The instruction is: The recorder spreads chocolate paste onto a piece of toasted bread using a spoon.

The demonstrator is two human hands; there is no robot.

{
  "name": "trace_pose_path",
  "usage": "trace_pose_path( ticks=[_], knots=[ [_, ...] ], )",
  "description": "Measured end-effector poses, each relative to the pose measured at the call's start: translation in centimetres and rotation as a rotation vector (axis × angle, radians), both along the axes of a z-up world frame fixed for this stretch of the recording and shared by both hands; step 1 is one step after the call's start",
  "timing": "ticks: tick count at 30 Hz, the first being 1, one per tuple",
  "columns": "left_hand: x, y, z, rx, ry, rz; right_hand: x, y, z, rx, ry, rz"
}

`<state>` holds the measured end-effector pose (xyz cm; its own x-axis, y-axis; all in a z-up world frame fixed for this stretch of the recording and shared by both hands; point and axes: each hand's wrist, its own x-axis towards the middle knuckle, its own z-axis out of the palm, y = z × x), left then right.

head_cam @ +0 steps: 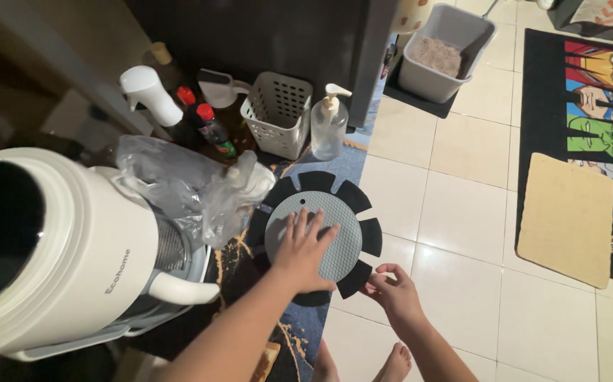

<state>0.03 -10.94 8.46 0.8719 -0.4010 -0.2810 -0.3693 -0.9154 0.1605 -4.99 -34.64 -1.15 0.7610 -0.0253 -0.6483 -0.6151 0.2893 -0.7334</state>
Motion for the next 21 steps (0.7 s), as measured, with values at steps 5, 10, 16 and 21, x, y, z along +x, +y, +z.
trace_pose_path(
  ticks=[5, 10, 16, 21],
  knots=[
    [-0.6, -0.7, -1.6, -0.082, -0.067, -0.092, 0.0, 0.7, 0.3, 0.017, 0.04, 0.039],
    [-0.9, -1.1, -1.7, -0.102, -0.03, -0.066, -0.7, 0.9, 0.3, 0.034, 0.017, 0.069],
    [-1.9, -2.2, -2.6, -0.158, -0.115, -0.164, -1.3, 0.7, -0.4, 0.133, 0.016, 0.04],
    [-2.1, -3.6, -3.5, -0.293, -0.096, -0.174, -1.7, 0.1, -1.9, 0.194, 0.043, 0.016]
  ],
)
